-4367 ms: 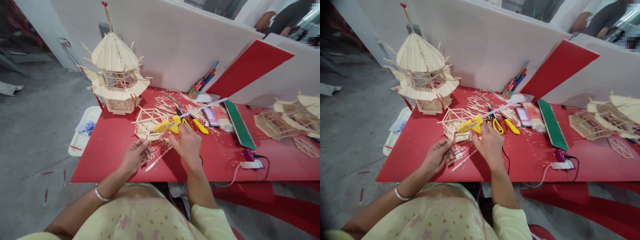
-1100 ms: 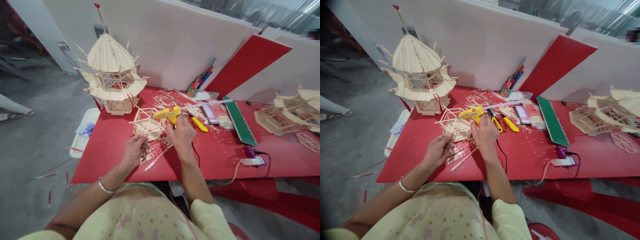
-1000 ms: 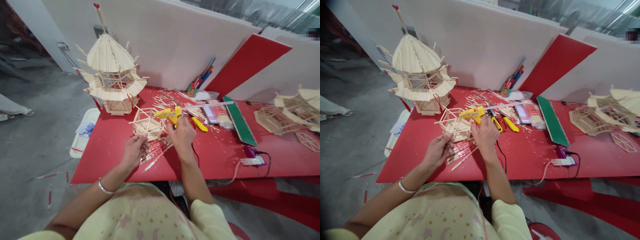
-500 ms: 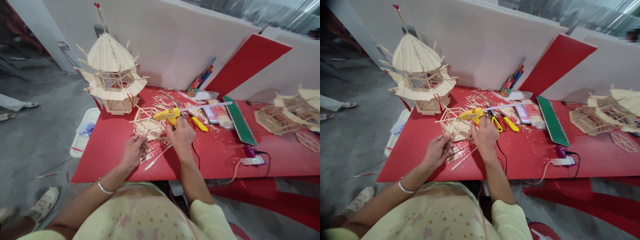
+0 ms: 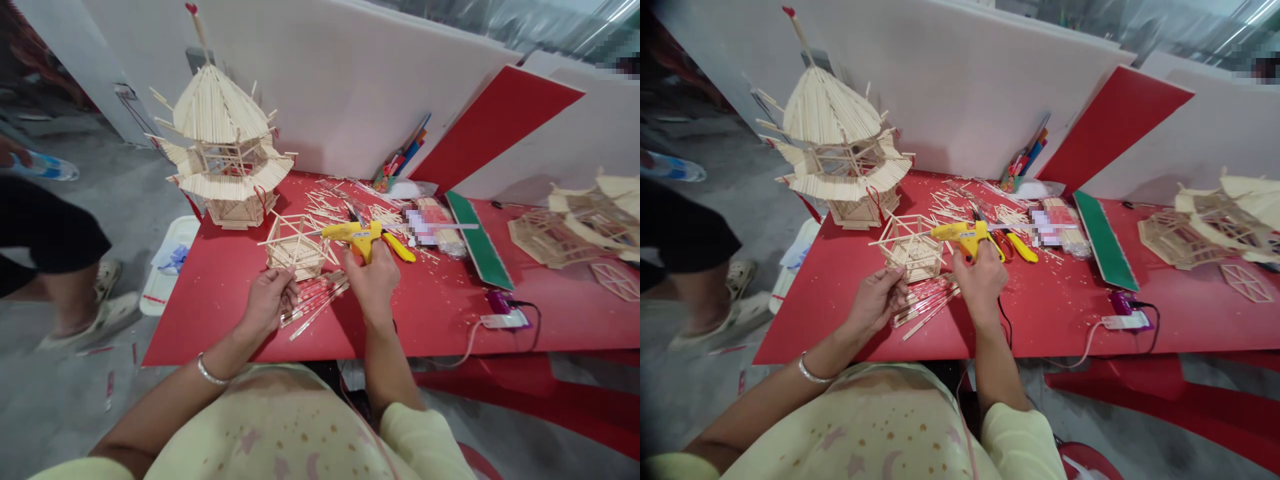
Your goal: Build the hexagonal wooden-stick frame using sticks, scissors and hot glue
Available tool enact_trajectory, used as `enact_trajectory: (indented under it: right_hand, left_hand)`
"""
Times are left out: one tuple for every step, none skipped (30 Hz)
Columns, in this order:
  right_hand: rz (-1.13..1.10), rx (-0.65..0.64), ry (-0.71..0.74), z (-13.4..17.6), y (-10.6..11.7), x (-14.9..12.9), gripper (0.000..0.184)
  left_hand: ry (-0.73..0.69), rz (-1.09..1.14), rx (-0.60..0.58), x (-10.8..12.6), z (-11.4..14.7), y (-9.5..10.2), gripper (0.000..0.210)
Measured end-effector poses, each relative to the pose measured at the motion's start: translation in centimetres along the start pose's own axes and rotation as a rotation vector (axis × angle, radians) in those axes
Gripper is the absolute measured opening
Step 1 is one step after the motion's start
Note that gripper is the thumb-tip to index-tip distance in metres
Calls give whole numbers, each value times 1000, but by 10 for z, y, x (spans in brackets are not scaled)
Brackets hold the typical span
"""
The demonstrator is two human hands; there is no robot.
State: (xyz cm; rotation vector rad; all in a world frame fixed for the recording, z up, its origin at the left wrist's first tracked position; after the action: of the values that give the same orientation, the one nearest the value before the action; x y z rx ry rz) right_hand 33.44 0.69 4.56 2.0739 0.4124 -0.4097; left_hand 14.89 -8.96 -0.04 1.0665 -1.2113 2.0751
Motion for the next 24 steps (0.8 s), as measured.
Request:
enact_trajectory:
  right_hand:
    - [-39,-3,-41,0,1,5,34]
    - [-86,-15,-82,0,1,12,37]
    - [-137,-36,-122,1,2,19,40]
    - [-186,-66,-162,2,2,27,44]
    - [-228,-103,-200,3,3,36,47]
    - [-256,-144,-236,6,3,45,50]
    - [-266,-181,-270,8,3,55,53]
    - [-261,-209,-301,11,4,65,54]
    - [-246,-230,-326,15,4,76,55]
    - [-228,-245,-344,18,4,87,54]
    - [-210,-255,-357,22,3,98,52]
    - [-193,-265,-366,25,3,109,49]
    - [-177,-269,-374,28,1,120,47]
    - [-162,-273,-385,32,0,131,45]
    - [-145,-276,-396,36,-2,142,45]
    - [-122,-277,-407,39,-3,153,46]
    - [-90,-284,-412,43,-4,162,47]
    - [-44,-293,-408,48,-4,170,48]
    - [20,-300,-396,52,-3,176,47]
    - [102,-303,-375,55,0,179,46]
    - [197,-301,-348,58,4,181,44]
    - [294,-293,-316,59,10,180,43]
    - [377,-277,-284,60,16,176,44]
    - [429,-253,-249,58,22,169,45]
  left_hand:
    - [-2,3,-1,0,0,0,45]
    - [-7,5,-4,1,0,-1,45]
    - [-12,9,-8,1,0,-1,45]
    - [-15,13,-10,1,0,-2,44]
    - [-14,16,-8,2,1,-2,44]
    - [-8,17,-3,2,1,-2,43]
    - [2,17,3,2,1,-2,42]
    - [16,16,8,3,1,-2,42]
    - [32,14,11,3,1,-1,41]
    - [49,14,9,3,1,-1,40]
    - [64,17,3,3,1,0,39]
    - [75,21,-3,3,1,0,38]
    - [83,26,-13,3,1,1,37]
    - [86,30,-21,3,0,1,37]
    - [85,33,-31,3,0,2,36]
    - [81,35,-40,3,1,2,36]
    - [77,34,-48,3,1,3,35]
    - [73,32,-54,3,1,3,35]
    - [69,27,-58,3,2,3,34]
    - [67,19,-61,3,2,4,34]
    - [67,10,-65,3,3,4,34]
    - [67,2,-69,3,3,5,34]
    - [68,-5,-75,3,3,5,34]
    - [67,-9,-83,2,4,6,34]
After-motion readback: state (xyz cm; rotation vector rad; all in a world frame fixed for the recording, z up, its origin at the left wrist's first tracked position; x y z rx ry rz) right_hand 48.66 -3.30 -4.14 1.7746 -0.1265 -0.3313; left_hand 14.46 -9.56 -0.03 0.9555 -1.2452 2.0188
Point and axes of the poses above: each hand's wrist, its own z-axis away from the middle knuckle, its own y-axis out of the back of the hand, x = y × z, the point moved 3 cm from there along -z, towards the middle knuckle, and after that the axes turned 8 degrees about -y, right-handed, at the moved point
